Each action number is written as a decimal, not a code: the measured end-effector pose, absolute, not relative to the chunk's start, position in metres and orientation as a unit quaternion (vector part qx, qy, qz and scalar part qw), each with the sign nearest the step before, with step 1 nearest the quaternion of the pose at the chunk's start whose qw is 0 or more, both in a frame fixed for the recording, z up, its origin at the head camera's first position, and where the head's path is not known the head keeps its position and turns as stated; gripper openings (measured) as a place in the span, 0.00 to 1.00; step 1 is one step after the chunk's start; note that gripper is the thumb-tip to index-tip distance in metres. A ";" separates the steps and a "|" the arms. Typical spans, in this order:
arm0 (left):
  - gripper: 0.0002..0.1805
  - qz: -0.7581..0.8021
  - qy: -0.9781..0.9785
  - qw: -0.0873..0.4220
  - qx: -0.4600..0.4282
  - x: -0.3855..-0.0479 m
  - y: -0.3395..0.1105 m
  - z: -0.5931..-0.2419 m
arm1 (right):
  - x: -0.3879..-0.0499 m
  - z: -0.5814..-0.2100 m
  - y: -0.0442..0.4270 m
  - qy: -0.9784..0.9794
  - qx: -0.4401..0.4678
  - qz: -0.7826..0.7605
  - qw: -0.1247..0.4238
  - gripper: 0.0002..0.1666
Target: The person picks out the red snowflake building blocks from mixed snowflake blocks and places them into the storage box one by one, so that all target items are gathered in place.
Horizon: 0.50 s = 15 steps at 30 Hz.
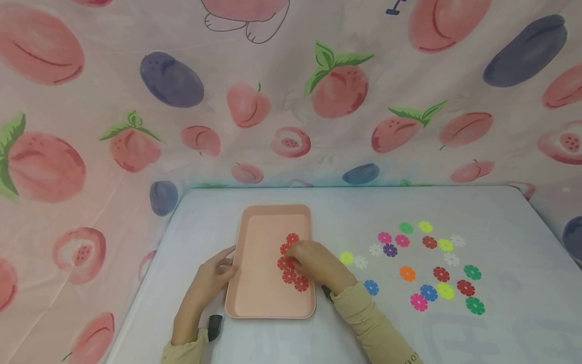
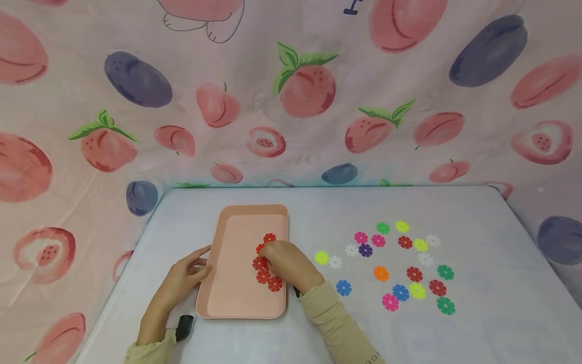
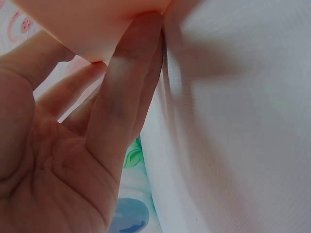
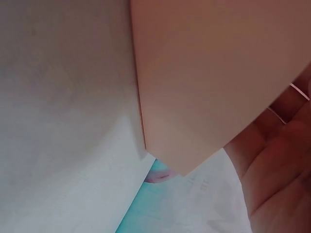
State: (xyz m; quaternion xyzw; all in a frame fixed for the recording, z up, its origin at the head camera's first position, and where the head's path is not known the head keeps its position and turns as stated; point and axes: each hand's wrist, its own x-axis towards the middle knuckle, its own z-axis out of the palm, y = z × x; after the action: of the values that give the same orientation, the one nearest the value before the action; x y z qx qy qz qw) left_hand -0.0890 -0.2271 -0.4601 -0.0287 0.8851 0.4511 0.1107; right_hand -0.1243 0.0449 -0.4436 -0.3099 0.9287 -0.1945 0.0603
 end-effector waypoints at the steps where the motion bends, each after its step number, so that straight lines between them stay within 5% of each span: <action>1: 0.31 0.450 0.886 0.110 -0.028 -0.089 -0.227 -0.460 | -0.124 -0.444 0.045 0.929 -0.309 -0.194 0.059 0.13; 15: 0.31 0.457 0.883 0.108 -0.025 -0.087 -0.227 -0.459 | -0.122 -0.442 0.046 0.935 -0.305 -0.175 0.044 0.15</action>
State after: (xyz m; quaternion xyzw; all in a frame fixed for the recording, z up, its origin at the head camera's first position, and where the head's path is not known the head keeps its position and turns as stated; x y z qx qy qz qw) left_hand -0.0873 -0.2273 -0.4592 -0.0251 0.8827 0.4568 0.1076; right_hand -0.1223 0.0458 -0.4420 -0.3051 0.9351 -0.1746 0.0441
